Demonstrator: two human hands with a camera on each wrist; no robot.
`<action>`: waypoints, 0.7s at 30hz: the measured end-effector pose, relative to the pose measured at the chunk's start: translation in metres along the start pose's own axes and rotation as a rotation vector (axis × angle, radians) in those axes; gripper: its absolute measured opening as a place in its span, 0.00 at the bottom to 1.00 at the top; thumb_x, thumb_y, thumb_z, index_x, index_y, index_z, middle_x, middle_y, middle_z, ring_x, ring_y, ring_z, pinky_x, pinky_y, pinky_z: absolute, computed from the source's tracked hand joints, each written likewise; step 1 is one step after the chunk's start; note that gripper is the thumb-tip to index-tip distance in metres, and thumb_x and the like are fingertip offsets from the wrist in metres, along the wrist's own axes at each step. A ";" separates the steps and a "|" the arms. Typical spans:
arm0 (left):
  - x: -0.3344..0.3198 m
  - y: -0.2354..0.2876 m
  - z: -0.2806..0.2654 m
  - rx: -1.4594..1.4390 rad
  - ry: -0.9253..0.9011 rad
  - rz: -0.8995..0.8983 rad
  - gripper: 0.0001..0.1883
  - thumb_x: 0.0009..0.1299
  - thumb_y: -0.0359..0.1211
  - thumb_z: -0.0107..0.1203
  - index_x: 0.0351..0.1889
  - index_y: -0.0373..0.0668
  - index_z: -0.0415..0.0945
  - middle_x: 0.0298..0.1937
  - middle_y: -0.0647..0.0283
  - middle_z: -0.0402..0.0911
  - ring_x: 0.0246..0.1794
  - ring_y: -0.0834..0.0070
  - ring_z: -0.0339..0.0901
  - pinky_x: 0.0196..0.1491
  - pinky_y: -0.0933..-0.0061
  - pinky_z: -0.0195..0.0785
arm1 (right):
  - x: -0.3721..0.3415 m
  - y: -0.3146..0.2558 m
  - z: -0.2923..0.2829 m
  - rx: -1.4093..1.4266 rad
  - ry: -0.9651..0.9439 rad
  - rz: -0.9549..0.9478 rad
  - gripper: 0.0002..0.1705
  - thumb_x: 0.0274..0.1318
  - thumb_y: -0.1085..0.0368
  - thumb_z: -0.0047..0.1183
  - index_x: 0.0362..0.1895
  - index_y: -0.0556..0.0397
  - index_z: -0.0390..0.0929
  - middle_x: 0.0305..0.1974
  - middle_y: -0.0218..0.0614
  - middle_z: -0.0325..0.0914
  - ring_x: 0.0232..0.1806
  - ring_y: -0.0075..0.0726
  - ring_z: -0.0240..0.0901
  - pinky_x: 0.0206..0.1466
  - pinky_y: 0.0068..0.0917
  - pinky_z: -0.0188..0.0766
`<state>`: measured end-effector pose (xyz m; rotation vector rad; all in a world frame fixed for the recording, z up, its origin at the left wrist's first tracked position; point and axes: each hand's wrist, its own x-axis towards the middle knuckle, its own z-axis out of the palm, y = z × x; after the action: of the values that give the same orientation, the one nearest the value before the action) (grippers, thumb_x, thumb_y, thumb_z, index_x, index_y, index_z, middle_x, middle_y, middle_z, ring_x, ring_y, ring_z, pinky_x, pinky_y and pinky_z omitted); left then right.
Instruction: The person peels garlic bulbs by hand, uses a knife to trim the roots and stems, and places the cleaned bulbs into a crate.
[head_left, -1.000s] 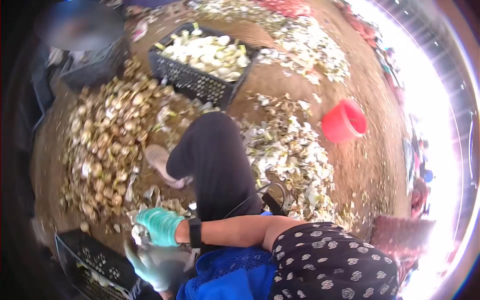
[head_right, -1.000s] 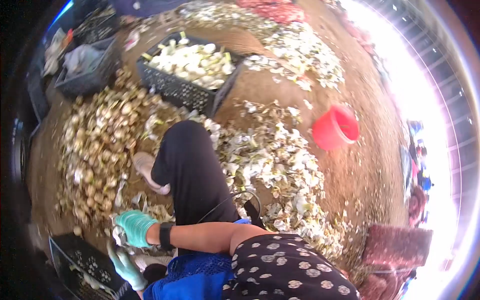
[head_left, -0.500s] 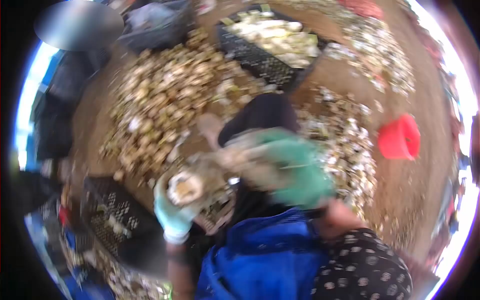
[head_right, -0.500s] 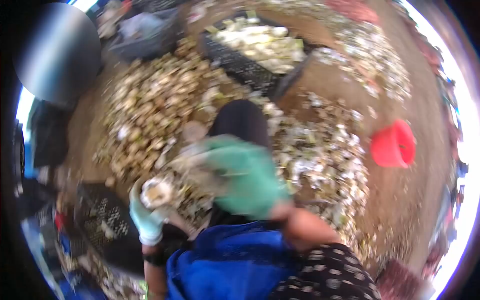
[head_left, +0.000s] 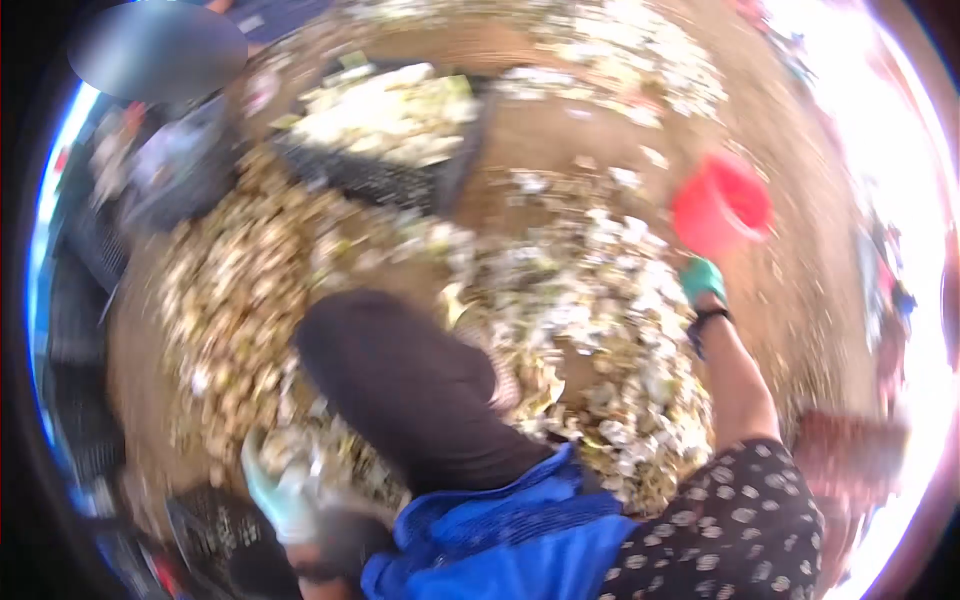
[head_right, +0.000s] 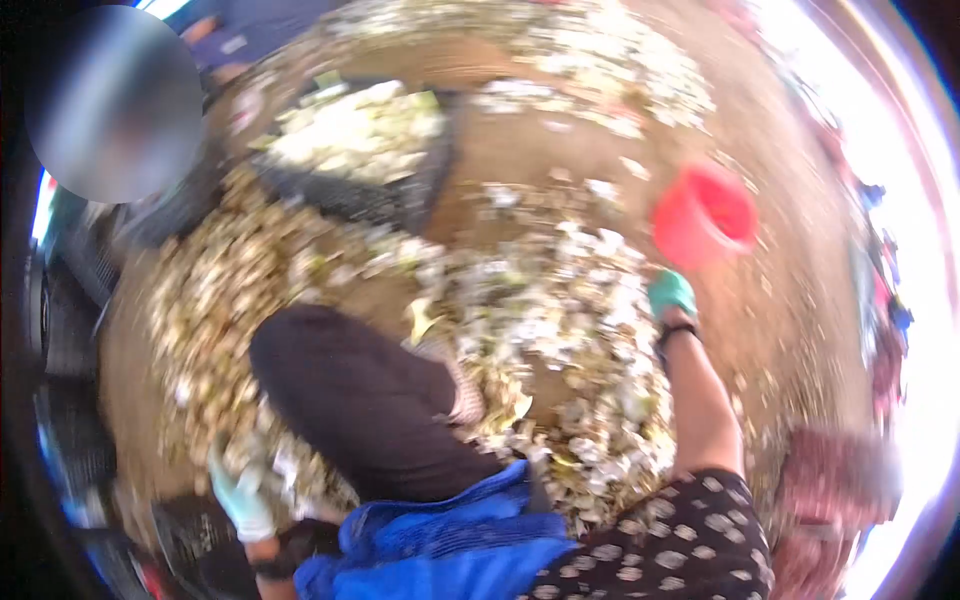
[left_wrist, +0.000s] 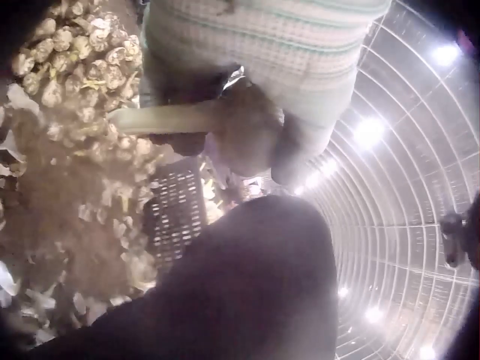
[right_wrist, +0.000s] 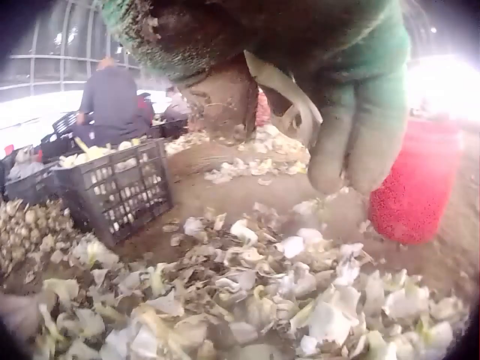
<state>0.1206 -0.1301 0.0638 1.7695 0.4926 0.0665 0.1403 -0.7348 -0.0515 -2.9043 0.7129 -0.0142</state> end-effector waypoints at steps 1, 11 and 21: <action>0.008 -0.009 -0.003 -0.010 -0.034 -0.113 0.32 0.47 0.27 0.48 0.54 0.32 0.55 0.44 0.55 0.67 0.39 0.72 0.68 0.39 0.78 0.64 | 0.016 0.002 0.001 -0.174 -0.066 0.234 0.15 0.41 0.59 0.44 0.35 0.48 0.75 0.34 0.45 0.73 0.37 0.48 0.69 0.40 0.38 0.66; 0.067 -0.041 -0.018 0.392 -0.031 -0.457 0.25 0.57 0.36 0.50 0.53 0.42 0.60 0.48 0.51 0.66 0.46 0.72 0.65 0.52 0.69 0.56 | 0.135 0.124 0.005 -0.320 0.310 0.431 0.25 0.42 0.58 0.45 0.51 0.39 0.63 0.42 0.43 0.70 0.42 0.50 0.67 0.46 0.41 0.63; 0.058 -0.105 -0.046 0.325 0.110 -0.584 0.21 0.50 0.27 0.49 0.45 0.39 0.63 0.35 0.63 0.69 0.33 0.74 0.68 0.36 0.77 0.65 | 0.214 0.154 0.033 -0.227 0.052 0.496 0.30 0.35 0.62 0.52 0.50 0.45 0.62 0.25 0.50 0.72 0.30 0.48 0.71 0.33 0.40 0.65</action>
<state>0.1283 -0.0485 -0.0355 1.8723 1.1325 -0.3449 0.2605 -0.9635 -0.1125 -2.8469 1.5117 0.0503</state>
